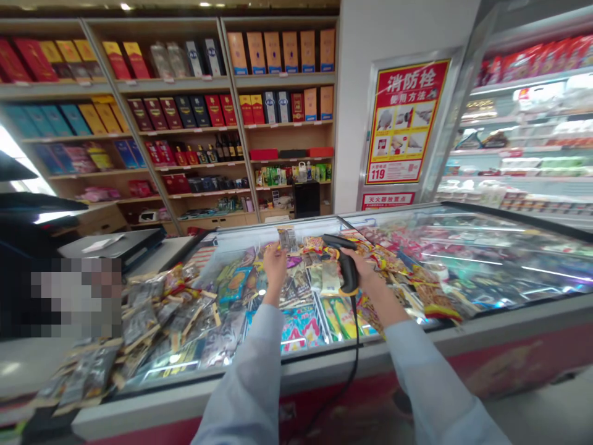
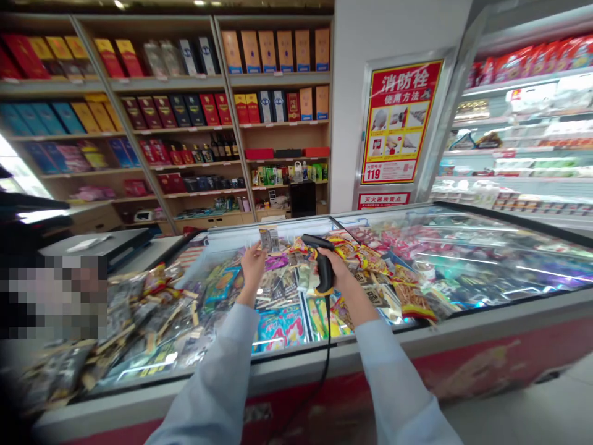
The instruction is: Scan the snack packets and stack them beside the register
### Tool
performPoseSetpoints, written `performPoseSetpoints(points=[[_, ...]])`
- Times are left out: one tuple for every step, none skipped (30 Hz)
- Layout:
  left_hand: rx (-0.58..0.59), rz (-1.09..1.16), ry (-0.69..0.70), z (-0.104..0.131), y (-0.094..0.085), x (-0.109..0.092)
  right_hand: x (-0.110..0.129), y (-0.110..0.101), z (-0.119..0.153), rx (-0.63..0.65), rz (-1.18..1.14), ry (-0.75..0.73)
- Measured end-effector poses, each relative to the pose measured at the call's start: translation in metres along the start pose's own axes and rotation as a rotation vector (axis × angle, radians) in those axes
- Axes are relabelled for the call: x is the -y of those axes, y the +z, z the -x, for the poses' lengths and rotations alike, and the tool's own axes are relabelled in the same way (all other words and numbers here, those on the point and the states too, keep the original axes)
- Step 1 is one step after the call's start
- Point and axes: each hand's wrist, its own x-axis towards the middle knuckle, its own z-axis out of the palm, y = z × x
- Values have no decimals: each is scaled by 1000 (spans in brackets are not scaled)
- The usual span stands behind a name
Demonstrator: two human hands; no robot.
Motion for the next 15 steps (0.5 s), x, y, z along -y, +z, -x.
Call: performPoseSetpoints(points=[[67, -36, -16, -3, -11, -4, 4, 5, 4, -12, -13, -1], [132, -59, -22, -6, -24, -6, 6, 10, 6, -25, -26, -8], [176, -75, -27, -9, -37, -7, 6, 16, 8, -38, -36, -12], [200, -90, -31, -10, -51, -6, 4, 22, 9, -53, -42, -17], [206, -106, -39, -10, -65, -4, 1, 29, 10, -62, -44, -19], [199, -129, -53, -9, -79, 1, -5, 37, 9, -64, -48, -22], [185, -157, -71, -8, -94, 7, -12, 46, 8, -59, -58, -27], [168, -187, -92, -5, -108, 14, -21, 56, 7, -46, -72, -32], [150, -212, -114, -3, -122, 22, -31, 66, 5, -30, -89, -32], [128, -233, -135, -1, -136, 32, -41, 77, 3, -11, -106, -25], [101, -249, -151, 1, -150, 41, -52, 89, 1, 8, -120, -10], [67, -258, -162, 3, -164, 51, -62, 100, -1, 25, -130, 7], [33, -260, -167, 4, -177, 60, -73, 112, -3, 44, -134, 30], [-1, -260, -168, 4, -190, 69, -83, 125, -5, 62, -138, 54], [-41, -265, -167, 4, -203, 77, -92, 137, -7, 84, -142, 77]])
